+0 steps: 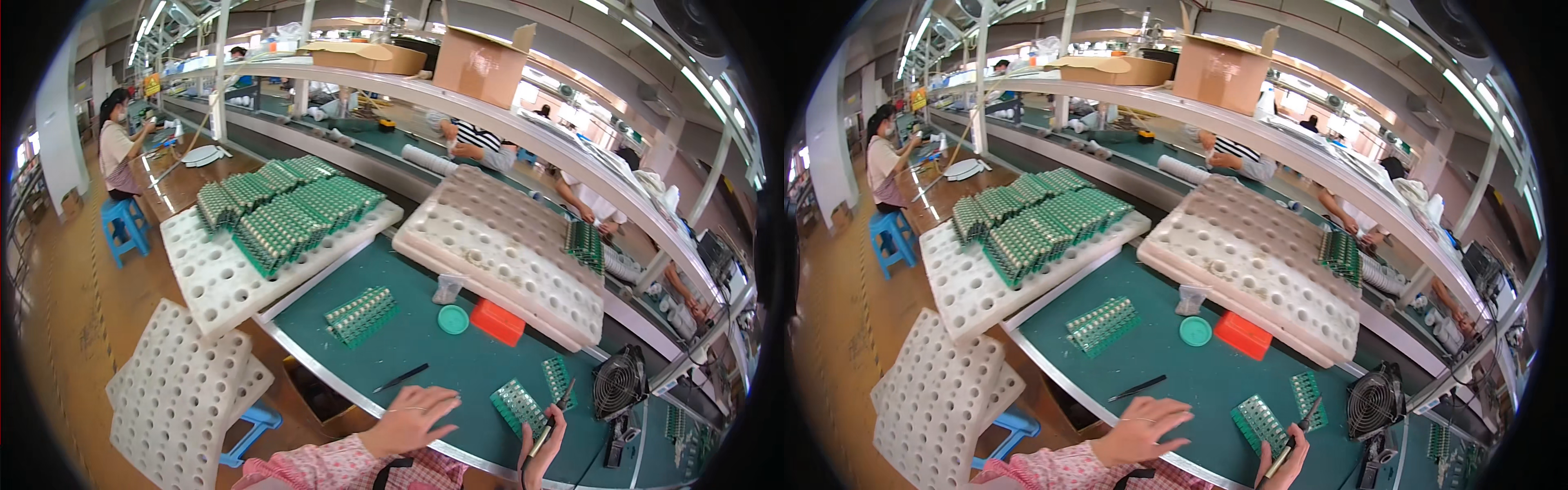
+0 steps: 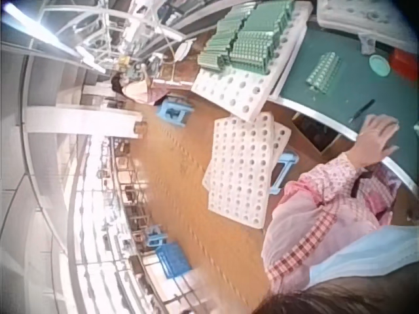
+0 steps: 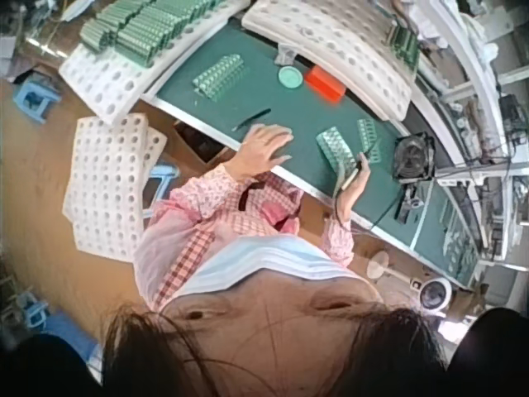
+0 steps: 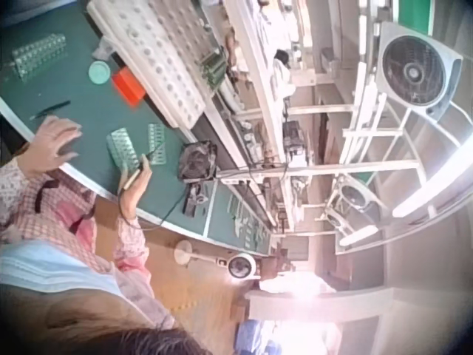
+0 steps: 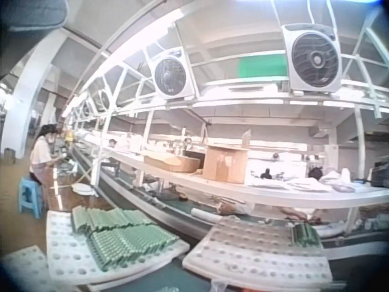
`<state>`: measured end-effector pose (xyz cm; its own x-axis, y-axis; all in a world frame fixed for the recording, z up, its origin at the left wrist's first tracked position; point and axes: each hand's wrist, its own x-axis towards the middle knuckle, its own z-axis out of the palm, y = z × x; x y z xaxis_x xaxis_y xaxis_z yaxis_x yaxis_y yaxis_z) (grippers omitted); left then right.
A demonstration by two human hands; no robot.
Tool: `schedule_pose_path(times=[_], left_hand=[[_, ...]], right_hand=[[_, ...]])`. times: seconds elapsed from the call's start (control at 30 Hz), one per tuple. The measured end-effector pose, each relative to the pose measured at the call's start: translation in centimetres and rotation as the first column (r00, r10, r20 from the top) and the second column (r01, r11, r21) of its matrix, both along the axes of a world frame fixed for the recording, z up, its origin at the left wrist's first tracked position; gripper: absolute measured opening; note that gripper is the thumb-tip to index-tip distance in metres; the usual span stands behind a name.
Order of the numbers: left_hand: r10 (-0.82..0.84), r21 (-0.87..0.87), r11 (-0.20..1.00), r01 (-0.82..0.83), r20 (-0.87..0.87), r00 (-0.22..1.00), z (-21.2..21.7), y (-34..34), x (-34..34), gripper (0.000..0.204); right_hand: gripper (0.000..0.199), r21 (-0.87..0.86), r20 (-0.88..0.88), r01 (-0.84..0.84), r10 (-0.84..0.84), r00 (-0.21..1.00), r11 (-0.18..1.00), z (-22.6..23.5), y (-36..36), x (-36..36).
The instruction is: The person solders components onto circuit boards on a table using a soldering iron, solder wire, and tweezers.
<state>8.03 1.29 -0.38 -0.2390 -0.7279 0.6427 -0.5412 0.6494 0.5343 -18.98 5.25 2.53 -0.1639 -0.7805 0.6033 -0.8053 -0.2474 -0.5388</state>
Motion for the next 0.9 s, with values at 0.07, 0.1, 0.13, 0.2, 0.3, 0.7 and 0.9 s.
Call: schedule_pose_path(times=[0.07,0.1,0.13,0.2,0.3,0.7,0.9], left_hand=[[-0.090,0.030,0.996,0.090,0.031,0.995,0.1,0.1,-1.3,0.051],[-0.136,0.035,0.990,0.134,0.065,0.989,0.3,0.2,-1.6,0.059],[-0.183,0.042,0.983,0.179,0.101,0.978,0.3,0.1,-1.9,0.067],[-0.242,0.089,0.969,0.232,0.116,0.963,-0.3,0.1,-2.2,0.074],[-0.402,0.240,0.898,0.368,0.112,0.909,-0.3,0.6,-2.6,0.076],[-0.272,0.011,0.962,0.273,0.163,0.949,0.1,2.6,-2.7,0.058],[-0.126,-0.046,0.989,0.141,0.237,0.963,0.7,3.9,-1.8,0.052]], right_hand=[[0.052,0.052,0.110,-0.086,0.079,0.991,0.995,-1.4,0.3,-0.5],[0.054,0.123,0.308,-0.127,0.084,0.948,0.984,-1.0,0.6,0.0],[0.056,0.184,0.495,-0.179,0.066,0.866,0.967,-0.6,0.9,0.5],[0.058,0.214,0.580,-0.265,0.096,0.809,0.940,0.3,1.4,0.9],[0.059,0.254,0.689,-0.363,0.096,0.718,0.896,2.8,1.8,1.8],[0.061,0.242,0.782,-0.546,0.172,0.600,0.802,-0.4,-1.0,-1.7],[0.037,0.159,0.388,-0.181,0.107,0.915,0.970,-1.1,-0.9,0.6]])
